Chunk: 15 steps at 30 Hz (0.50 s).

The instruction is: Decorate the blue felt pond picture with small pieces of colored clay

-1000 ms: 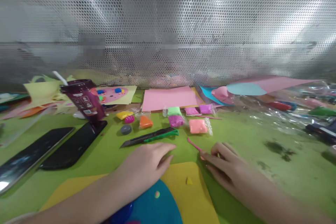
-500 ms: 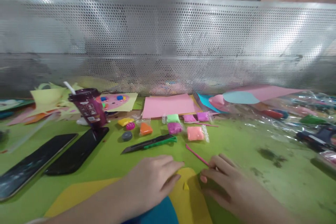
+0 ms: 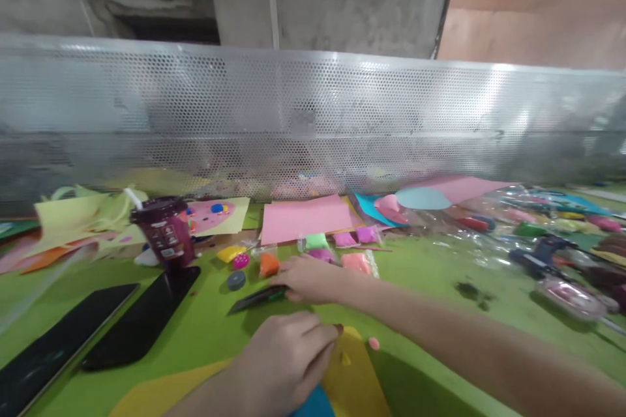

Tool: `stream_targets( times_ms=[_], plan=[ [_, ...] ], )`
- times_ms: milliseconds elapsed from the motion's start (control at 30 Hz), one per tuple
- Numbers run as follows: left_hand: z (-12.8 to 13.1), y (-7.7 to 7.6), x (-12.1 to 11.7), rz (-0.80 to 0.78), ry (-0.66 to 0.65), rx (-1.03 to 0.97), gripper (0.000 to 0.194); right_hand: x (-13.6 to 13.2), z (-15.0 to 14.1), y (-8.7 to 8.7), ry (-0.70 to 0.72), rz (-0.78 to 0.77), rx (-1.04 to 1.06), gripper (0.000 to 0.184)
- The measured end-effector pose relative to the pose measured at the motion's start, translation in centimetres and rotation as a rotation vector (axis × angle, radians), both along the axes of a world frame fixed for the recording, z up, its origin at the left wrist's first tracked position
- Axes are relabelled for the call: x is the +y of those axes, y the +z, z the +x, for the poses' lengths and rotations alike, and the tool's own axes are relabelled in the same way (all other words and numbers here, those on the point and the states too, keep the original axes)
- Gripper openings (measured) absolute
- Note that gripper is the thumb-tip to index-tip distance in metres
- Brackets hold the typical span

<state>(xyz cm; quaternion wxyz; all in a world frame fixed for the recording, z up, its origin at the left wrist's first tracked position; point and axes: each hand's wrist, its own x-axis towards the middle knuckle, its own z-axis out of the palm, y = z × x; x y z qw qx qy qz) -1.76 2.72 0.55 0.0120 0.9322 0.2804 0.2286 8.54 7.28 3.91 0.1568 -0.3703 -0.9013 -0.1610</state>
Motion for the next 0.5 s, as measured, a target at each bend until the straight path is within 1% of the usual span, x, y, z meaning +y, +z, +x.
stream_targets(
  times_ms=[33, 100, 167, 267, 333, 400, 433, 467, 500],
  plan=[
    [0.0, 0.1, 0.1, 0.005, -0.004, -0.009, 0.030, 0.1, -0.3, 0.1, 0.007, 0.011, -0.032, 0.010],
    [0.0, 0.3, 0.2, 0.004, -0.028, -0.013, 0.030, 0.1, 0.1, 0.7, 0.036, 0.014, -0.088, 0.025],
    [0.1, 0.6, 0.1, -0.019, -0.050, 0.012, 0.030, -0.2, 1.5, 1.8, 0.047, 0.004, -0.091, 0.038],
    [0.4, 1.3, -0.3, -0.079, -0.050, 0.072, 0.030, -1.0, 4.5, 3.6, 0.065, -0.058, -0.036, 0.040],
    [0.7, 1.6, -0.6, -0.132, -0.033, 0.090, 0.030, -1.7, 6.8, 4.5, 0.057, -0.128, 0.031, 0.036],
    [1.2, 1.8, -0.9, -0.187, -0.018, 0.094, 0.032, -2.6, 9.0, 5.0, -0.009, -0.191, 0.131, 0.038],
    [1.5, 1.9, -1.0, -0.204, -0.014, 0.094, 0.034, -3.1, 10.0, 5.1, -0.042, -0.223, 0.188, 0.035],
    [1.7, 1.9, -1.1, -0.215, -0.009, 0.100, 0.036, -3.5, 11.1, 4.9, -0.070, -0.282, 0.268, 0.032],
    [2.0, 1.9, -1.2, -0.221, -0.002, 0.111, 0.038, -3.9, 12.0, 4.6, -0.080, -0.403, 0.406, 0.029]
  ],
)
